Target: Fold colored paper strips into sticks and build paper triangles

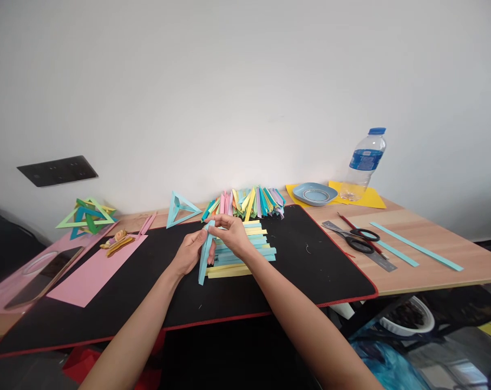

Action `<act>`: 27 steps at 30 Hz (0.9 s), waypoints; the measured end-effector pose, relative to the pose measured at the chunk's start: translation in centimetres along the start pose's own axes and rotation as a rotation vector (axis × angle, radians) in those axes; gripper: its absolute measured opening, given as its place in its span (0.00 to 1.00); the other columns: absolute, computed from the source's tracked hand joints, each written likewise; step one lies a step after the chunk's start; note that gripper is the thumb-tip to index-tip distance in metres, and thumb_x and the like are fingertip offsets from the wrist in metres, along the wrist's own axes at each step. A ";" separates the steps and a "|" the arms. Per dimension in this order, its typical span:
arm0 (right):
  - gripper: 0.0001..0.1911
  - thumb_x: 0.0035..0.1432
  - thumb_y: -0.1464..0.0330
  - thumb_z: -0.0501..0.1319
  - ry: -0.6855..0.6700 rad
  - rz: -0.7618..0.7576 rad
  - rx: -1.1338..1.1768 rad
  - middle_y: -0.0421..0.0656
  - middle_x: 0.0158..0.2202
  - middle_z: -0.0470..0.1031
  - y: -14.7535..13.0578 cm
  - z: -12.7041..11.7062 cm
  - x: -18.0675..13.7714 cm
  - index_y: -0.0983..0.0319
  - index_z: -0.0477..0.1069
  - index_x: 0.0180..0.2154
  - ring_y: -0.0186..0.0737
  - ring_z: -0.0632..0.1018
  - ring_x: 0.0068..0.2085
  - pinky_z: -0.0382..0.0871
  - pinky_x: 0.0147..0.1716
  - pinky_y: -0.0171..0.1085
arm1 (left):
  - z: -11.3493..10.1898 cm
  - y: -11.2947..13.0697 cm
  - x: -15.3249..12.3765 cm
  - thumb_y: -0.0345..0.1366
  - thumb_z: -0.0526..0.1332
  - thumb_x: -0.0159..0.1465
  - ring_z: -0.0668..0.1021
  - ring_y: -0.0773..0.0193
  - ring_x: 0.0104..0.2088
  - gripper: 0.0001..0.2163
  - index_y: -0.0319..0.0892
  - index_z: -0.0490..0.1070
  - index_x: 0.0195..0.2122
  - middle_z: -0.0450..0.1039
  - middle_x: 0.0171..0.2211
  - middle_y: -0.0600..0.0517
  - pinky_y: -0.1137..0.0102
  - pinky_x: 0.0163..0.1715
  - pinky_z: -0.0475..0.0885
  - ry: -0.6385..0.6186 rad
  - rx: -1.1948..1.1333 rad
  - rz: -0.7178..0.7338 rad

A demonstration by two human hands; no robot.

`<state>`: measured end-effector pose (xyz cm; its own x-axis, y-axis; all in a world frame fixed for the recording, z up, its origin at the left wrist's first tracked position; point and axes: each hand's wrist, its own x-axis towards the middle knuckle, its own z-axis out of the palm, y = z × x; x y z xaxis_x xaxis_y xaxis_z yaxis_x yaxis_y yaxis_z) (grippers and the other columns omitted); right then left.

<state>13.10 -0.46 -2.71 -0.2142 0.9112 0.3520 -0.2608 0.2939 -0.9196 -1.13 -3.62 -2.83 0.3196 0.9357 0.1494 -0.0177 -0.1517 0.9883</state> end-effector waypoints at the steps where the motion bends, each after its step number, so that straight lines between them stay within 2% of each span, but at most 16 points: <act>1: 0.14 0.43 0.62 0.68 -0.003 -0.011 -0.009 0.37 0.23 0.68 0.0 0.0 0.0 0.63 0.75 0.33 0.34 0.71 0.29 0.67 0.36 0.37 | 0.0 0.0 0.0 0.52 0.54 0.61 0.71 0.69 0.16 0.21 0.38 0.66 0.24 0.68 0.19 0.53 0.70 0.22 0.71 0.002 -0.003 -0.006; 10: 0.15 0.44 0.60 0.67 -0.136 0.040 0.034 0.39 0.25 0.70 -0.6 -0.6 0.1 0.63 0.75 0.33 0.37 0.73 0.32 0.69 0.38 0.39 | -0.1 0.3 -0.1 0.50 0.55 0.62 0.71 0.68 0.14 0.18 0.39 0.66 0.26 0.69 0.17 0.54 0.70 0.19 0.70 -0.005 -0.068 -0.035; 15: 0.14 0.45 0.61 0.67 -0.106 0.025 0.003 0.39 0.25 0.71 -0.5 -0.6 0.1 0.63 0.74 0.33 0.36 0.73 0.30 0.69 0.38 0.39 | -0.1 0.2 -0.1 0.48 0.54 0.63 0.71 0.69 0.14 0.18 0.38 0.66 0.24 0.68 0.16 0.54 0.71 0.18 0.69 -0.012 -0.065 -0.020; 22: 0.14 0.46 0.61 0.67 -0.104 0.030 0.027 0.39 0.25 0.72 -0.4 -0.6 0.1 0.63 0.75 0.33 0.34 0.73 0.29 0.68 0.33 0.36 | 0.0 0.4 -0.2 0.47 0.55 0.63 0.71 0.67 0.13 0.16 0.37 0.68 0.32 0.69 0.16 0.54 0.71 0.16 0.69 0.017 -0.071 -0.026; 27: 0.13 0.45 0.62 0.67 -0.097 0.059 0.023 0.40 0.24 0.73 -0.7 -0.6 0.1 0.64 0.76 0.32 0.34 0.72 0.28 0.69 0.32 0.36 | 0.0 0.4 -0.2 0.48 0.55 0.63 0.71 0.67 0.13 0.18 0.36 0.69 0.29 0.69 0.16 0.54 0.70 0.17 0.69 0.043 -0.028 -0.015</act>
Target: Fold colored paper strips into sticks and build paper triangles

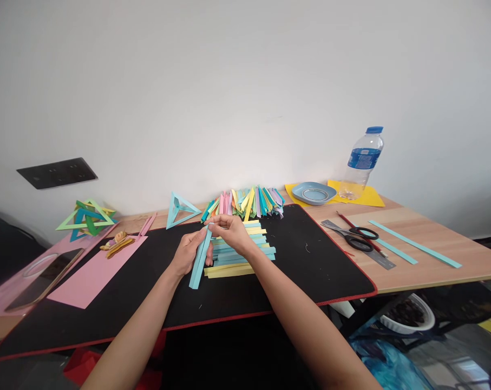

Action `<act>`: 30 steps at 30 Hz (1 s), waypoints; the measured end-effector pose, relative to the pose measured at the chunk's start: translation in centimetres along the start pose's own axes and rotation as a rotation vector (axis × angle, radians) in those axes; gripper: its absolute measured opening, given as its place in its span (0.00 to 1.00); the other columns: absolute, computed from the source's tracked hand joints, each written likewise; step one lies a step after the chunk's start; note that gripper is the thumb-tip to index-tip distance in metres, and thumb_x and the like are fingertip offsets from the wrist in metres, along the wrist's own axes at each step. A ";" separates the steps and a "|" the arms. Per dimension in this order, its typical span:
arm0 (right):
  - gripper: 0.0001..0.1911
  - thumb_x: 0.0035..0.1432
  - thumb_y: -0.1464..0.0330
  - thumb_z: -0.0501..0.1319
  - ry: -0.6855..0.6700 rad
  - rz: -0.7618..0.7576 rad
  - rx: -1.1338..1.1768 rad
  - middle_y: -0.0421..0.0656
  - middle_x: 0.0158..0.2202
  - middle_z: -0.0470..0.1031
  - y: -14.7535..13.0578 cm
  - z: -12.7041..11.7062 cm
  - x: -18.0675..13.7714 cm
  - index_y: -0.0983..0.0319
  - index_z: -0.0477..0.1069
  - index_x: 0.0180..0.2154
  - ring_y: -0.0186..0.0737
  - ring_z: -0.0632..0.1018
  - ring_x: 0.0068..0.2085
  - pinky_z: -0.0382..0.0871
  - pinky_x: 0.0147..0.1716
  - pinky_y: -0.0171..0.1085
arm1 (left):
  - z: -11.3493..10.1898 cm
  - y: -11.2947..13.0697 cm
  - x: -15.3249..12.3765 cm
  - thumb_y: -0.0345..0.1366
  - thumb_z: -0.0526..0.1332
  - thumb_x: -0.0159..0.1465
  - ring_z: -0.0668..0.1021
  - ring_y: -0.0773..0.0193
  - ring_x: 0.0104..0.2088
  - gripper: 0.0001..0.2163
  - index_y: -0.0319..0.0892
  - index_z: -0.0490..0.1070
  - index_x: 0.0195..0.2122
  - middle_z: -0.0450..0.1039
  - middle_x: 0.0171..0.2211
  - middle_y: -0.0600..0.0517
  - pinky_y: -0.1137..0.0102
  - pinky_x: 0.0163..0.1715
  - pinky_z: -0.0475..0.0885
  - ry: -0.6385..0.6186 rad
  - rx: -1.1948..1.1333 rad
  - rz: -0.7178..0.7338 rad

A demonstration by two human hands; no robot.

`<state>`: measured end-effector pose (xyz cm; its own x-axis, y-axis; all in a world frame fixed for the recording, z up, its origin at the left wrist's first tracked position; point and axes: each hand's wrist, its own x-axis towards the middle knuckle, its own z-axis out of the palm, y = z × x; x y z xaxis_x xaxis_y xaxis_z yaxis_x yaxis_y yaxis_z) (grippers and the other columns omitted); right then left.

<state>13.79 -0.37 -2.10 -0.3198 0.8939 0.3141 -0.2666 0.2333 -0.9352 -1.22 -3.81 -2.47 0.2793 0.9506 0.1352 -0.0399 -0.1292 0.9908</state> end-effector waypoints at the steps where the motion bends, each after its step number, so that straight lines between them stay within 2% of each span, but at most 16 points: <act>1: 0.13 0.45 0.61 0.67 0.004 0.004 0.000 0.40 0.25 0.73 -0.1 0.0 0.0 0.64 0.76 0.31 0.33 0.72 0.28 0.69 0.32 0.36 | 0.0 0.0 0.0 0.48 0.55 0.63 0.71 0.67 0.13 0.18 0.36 0.69 0.30 0.69 0.16 0.54 0.70 0.17 0.69 0.004 0.012 0.003; 5: 0.13 0.47 0.60 0.65 0.005 0.007 -0.003 0.41 0.27 0.74 -0.1 0.0 0.0 0.64 0.76 0.31 0.33 0.72 0.28 0.70 0.33 0.37 | 0.1 0.2 -0.1 0.48 0.54 0.63 0.71 0.67 0.13 0.18 0.36 0.71 0.30 0.69 0.15 0.54 0.71 0.16 0.68 0.020 0.065 0.013; 9: 0.13 0.45 0.63 0.67 -0.009 -0.029 -0.063 0.41 0.29 0.73 0.3 0.0 -0.1 0.64 0.75 0.33 0.34 0.73 0.31 0.69 0.33 0.35 | 0.4 0.5 -0.2 0.49 0.53 0.63 0.71 0.68 0.13 0.22 0.37 0.68 0.19 0.67 0.13 0.52 0.72 0.17 0.67 0.052 0.196 0.028; 11: 0.13 0.46 0.64 0.67 -0.002 -0.031 -0.075 0.41 0.30 0.73 0.4 -0.1 -0.1 0.64 0.75 0.34 0.34 0.73 0.31 0.69 0.33 0.35 | 0.4 0.5 -0.3 0.49 0.53 0.63 0.70 0.68 0.13 0.23 0.37 0.67 0.17 0.67 0.12 0.52 0.73 0.18 0.67 0.056 0.242 0.031; 15: 0.12 0.48 0.64 0.64 -0.003 -0.010 -0.055 0.39 0.25 0.71 0.6 0.0 -0.1 0.64 0.73 0.34 0.33 0.72 0.29 0.69 0.30 0.34 | 0.4 0.4 -0.2 0.48 0.52 0.64 0.71 0.68 0.13 0.23 0.37 0.68 0.18 0.68 0.13 0.52 0.73 0.17 0.67 0.044 0.236 0.017; 21: 0.10 0.49 0.64 0.63 0.012 0.014 -0.013 0.39 0.24 0.71 0.9 0.2 0.2 0.64 0.73 0.33 0.32 0.71 0.27 0.68 0.28 0.34 | 0.6 0.7 -0.3 0.47 0.52 0.64 0.70 0.68 0.13 0.24 0.36 0.68 0.16 0.67 0.12 0.51 0.73 0.17 0.67 0.061 0.234 0.007; 27: 0.11 0.50 0.63 0.62 0.009 -0.007 0.035 0.36 0.21 0.68 0.9 0.4 0.3 0.63 0.71 0.35 0.30 0.69 0.24 0.68 0.26 0.33 | 0.3 0.2 -0.2 0.47 0.54 0.63 0.71 0.67 0.13 0.20 0.36 0.71 0.23 0.69 0.15 0.52 0.73 0.15 0.67 0.056 0.161 -0.006; 30: 0.10 0.52 0.64 0.59 0.052 0.009 0.034 0.36 0.21 0.68 0.7 0.5 0.3 0.63 0.71 0.35 0.30 0.68 0.23 0.68 0.25 0.33 | 0.1 -0.1 -0.1 0.47 0.54 0.63 0.71 0.67 0.13 0.21 0.35 0.71 0.21 0.70 0.15 0.51 0.72 0.17 0.68 0.042 0.150 -0.011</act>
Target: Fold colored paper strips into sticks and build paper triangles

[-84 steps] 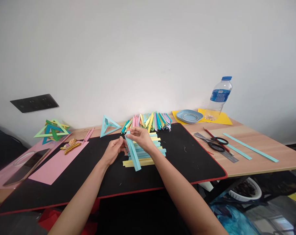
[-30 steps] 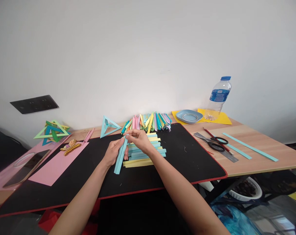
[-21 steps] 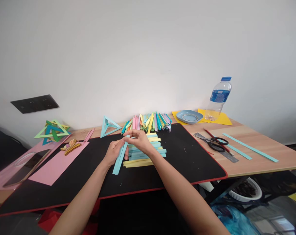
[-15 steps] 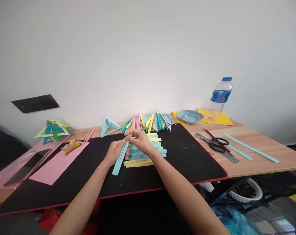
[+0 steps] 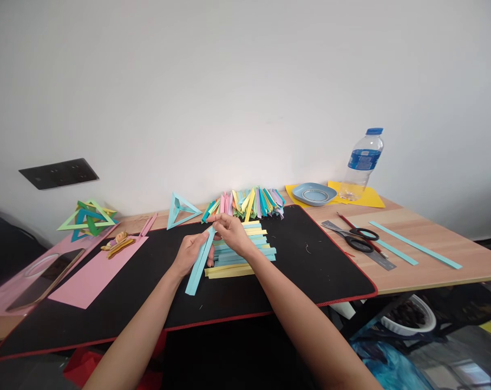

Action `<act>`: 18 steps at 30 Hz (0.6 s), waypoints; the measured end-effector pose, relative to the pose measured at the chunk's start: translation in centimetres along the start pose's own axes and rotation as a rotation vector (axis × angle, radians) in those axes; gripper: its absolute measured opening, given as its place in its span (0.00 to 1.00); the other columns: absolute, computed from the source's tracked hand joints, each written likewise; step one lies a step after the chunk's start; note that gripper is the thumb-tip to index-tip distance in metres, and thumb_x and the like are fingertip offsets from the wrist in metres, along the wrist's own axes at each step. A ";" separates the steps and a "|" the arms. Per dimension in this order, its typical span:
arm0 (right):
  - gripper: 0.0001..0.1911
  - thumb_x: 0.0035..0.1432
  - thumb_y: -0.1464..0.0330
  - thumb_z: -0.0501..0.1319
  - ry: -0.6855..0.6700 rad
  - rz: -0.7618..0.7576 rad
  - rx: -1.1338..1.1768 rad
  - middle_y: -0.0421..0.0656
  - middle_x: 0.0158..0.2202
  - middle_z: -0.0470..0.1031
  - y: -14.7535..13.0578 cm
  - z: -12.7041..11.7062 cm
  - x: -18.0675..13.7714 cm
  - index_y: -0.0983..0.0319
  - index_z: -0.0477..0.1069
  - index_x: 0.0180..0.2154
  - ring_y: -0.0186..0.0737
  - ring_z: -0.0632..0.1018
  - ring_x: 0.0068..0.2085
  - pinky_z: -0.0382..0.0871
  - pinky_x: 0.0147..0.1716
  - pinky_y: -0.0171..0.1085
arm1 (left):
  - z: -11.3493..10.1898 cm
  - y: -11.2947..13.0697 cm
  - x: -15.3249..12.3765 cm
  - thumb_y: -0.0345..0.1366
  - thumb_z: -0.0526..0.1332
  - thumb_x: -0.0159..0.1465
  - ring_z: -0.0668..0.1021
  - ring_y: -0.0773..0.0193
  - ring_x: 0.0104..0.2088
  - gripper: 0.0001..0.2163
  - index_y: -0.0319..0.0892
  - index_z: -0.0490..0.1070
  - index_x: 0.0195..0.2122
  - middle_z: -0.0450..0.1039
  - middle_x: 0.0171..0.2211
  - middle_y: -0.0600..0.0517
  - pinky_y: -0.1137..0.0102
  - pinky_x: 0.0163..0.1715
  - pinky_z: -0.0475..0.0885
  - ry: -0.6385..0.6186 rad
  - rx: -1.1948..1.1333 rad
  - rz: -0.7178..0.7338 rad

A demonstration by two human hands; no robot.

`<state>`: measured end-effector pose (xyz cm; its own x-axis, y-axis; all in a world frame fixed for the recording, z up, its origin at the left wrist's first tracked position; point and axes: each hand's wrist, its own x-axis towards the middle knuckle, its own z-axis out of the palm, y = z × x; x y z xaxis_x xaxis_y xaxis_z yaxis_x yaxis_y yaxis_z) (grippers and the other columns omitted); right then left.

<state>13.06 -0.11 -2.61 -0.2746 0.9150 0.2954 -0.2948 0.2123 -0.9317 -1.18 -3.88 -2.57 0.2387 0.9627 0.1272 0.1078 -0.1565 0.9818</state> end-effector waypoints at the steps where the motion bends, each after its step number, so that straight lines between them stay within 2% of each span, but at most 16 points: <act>1: 0.10 0.52 0.65 0.58 0.023 0.008 0.000 0.37 0.22 0.68 -0.1 0.0 0.0 0.63 0.71 0.35 0.30 0.69 0.23 0.69 0.25 0.34 | 0.0 0.0 0.0 0.47 0.54 0.63 0.71 0.67 0.13 0.22 0.36 0.70 0.19 0.69 0.15 0.51 0.72 0.17 0.68 0.000 0.000 -0.002; 5: 0.10 0.53 0.67 0.54 0.080 -0.024 -0.036 0.41 0.29 0.73 -0.1 -0.1 0.2 0.62 0.72 0.33 0.35 0.73 0.30 0.72 0.28 0.36 | 0.1 0.4 0.1 0.46 0.54 0.62 0.71 0.66 0.12 0.23 0.36 0.69 0.16 0.69 0.12 0.49 0.72 0.17 0.68 0.005 -0.002 -0.029; 10: 0.13 0.53 0.74 0.50 0.055 -0.265 -0.286 0.45 0.38 0.68 0.9 -0.3 0.0 0.62 0.71 0.25 0.38 0.73 0.38 0.74 0.31 0.37 | 0.1 0.7 0.2 0.48 0.54 0.60 0.68 0.66 0.08 0.23 0.36 0.69 0.16 0.66 0.08 0.50 0.73 0.10 0.63 0.002 -0.027 -0.106; 13: 0.14 0.53 0.77 0.49 0.026 -0.376 -0.452 0.46 0.41 0.64 1.6 -0.4 -0.2 0.62 0.72 0.25 0.38 0.72 0.40 0.75 0.27 0.34 | 0.1 0.7 0.1 0.47 0.53 0.61 0.68 0.66 0.08 0.23 0.36 0.69 0.16 0.65 0.07 0.49 0.73 0.09 0.62 -0.011 -0.037 -0.156; 18: 0.16 0.55 0.78 0.49 0.017 -0.493 -0.698 0.46 0.42 0.64 1.8 -0.4 -0.3 0.61 0.72 0.25 0.36 0.71 0.40 0.74 0.27 0.33 | -0.2 0.4 0.2 0.46 0.52 0.62 0.68 0.65 0.07 0.22 0.35 0.71 0.18 0.65 0.07 0.49 0.74 0.08 0.61 -0.021 -0.051 -0.191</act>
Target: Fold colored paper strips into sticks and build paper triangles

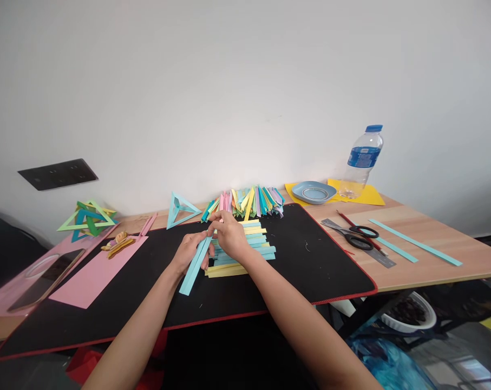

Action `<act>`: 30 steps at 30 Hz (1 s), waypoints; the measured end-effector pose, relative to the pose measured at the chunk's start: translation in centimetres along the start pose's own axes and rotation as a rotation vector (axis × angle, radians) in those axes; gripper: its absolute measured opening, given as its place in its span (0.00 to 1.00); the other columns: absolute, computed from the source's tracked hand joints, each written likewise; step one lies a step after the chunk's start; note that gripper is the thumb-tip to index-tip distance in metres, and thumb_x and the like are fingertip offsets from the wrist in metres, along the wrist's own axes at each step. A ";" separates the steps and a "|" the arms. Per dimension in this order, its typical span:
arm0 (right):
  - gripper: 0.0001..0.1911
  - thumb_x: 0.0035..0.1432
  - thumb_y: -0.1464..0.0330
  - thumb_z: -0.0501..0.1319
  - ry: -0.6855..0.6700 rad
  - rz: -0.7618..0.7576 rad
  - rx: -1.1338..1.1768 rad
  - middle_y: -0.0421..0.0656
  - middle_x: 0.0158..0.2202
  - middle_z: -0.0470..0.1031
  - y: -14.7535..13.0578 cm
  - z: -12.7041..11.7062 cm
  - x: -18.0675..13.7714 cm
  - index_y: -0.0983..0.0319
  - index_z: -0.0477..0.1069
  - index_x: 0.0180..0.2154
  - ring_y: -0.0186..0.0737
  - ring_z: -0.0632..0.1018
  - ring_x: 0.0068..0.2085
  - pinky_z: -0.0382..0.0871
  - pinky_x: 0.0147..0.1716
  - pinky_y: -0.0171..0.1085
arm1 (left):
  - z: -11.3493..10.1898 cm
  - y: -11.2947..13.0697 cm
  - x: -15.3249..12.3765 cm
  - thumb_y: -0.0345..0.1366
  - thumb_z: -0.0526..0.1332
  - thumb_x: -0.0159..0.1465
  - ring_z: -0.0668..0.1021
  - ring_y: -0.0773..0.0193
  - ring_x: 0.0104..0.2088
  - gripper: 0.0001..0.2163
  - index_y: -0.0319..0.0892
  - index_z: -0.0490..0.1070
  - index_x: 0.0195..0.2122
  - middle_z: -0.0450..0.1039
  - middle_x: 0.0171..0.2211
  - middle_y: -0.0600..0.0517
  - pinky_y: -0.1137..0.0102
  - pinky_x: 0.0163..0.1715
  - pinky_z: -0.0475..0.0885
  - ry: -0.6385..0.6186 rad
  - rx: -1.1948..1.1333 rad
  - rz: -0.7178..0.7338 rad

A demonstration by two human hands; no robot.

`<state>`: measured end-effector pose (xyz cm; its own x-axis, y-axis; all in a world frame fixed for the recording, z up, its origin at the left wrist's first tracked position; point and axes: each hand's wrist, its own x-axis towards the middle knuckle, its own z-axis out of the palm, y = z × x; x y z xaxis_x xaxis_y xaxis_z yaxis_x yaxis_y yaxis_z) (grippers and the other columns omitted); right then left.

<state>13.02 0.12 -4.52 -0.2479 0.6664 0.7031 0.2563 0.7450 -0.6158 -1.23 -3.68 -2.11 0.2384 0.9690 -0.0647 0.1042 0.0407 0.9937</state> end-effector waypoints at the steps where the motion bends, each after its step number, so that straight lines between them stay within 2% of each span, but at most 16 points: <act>1: 0.16 0.55 0.79 0.49 -0.010 -0.014 -0.035 0.46 0.42 0.64 0.0 0.0 0.0 0.61 0.72 0.26 0.36 0.71 0.40 0.74 0.27 0.33 | -0.1 0.0 0.0 0.46 0.52 0.62 0.68 0.65 0.07 0.23 0.35 0.72 0.19 0.65 0.07 0.49 0.74 0.08 0.60 -0.001 -0.002 -0.002; 11: 0.16 0.55 0.78 0.50 -0.071 -0.065 -0.126 0.46 0.45 0.65 -0.1 -0.2 -0.1 0.60 0.73 0.27 0.41 0.70 0.44 0.70 0.25 0.33 | -0.2 0.0 0.1 0.48 0.53 0.61 0.68 0.63 0.07 0.23 0.32 0.75 0.25 0.66 0.07 0.48 0.73 0.07 0.59 -0.047 -0.004 -0.042; 16: 0.16 0.53 0.80 0.49 -0.018 -0.108 -0.180 0.47 0.43 0.67 -0.2 -0.1 -0.1 0.61 0.71 0.24 0.40 0.71 0.43 0.69 0.28 0.34 | 0.0 0.1 0.1 0.46 0.53 0.61 0.68 0.64 0.07 0.22 0.32 0.74 0.22 0.66 0.07 0.48 0.73 0.07 0.59 -0.037 0.009 -0.041; 21: 0.17 0.53 0.80 0.48 0.061 -0.086 -0.191 0.47 0.41 0.69 0.1 0.0 0.0 0.62 0.67 0.19 0.40 0.72 0.42 0.68 0.34 0.37 | 0.0 0.2 0.0 0.47 0.53 0.61 0.68 0.65 0.08 0.22 0.31 0.75 0.28 0.65 0.07 0.51 0.73 0.10 0.63 0.024 0.003 0.006; 24: 0.15 0.53 0.79 0.48 0.100 0.011 -0.105 0.47 0.39 0.71 0.3 0.0 0.2 0.61 0.68 0.23 0.42 0.73 0.43 0.68 0.35 0.38 | -0.1 0.1 0.0 0.46 0.54 0.61 0.69 0.66 0.08 0.20 0.31 0.73 0.36 0.69 0.11 0.52 0.73 0.10 0.65 0.072 -0.048 0.053; 27: 0.09 0.56 0.72 0.51 0.063 0.250 0.137 0.47 0.38 0.72 0.2 -0.1 0.4 0.61 0.70 0.34 0.43 0.74 0.41 0.69 0.35 0.39 | 0.0 0.1 0.0 0.44 0.54 0.61 0.69 0.68 0.09 0.18 0.33 0.71 0.42 0.73 0.18 0.52 0.73 0.10 0.65 0.078 -0.110 0.097; 30: 0.09 0.56 0.65 0.55 -0.057 0.386 0.324 0.45 0.31 0.74 -0.2 -0.2 0.7 0.62 0.71 0.30 0.42 0.76 0.36 0.71 0.34 0.39 | 0.2 0.1 -0.1 0.44 0.54 0.61 0.70 0.68 0.09 0.18 0.34 0.70 0.41 0.74 0.20 0.52 0.73 0.10 0.66 0.093 -0.105 0.124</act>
<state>12.95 0.45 -3.82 -0.2457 0.8885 0.3876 0.0384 0.4085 -0.9120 -1.07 -3.76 -2.01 0.1522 0.9864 0.0629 -0.0232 -0.0601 0.9979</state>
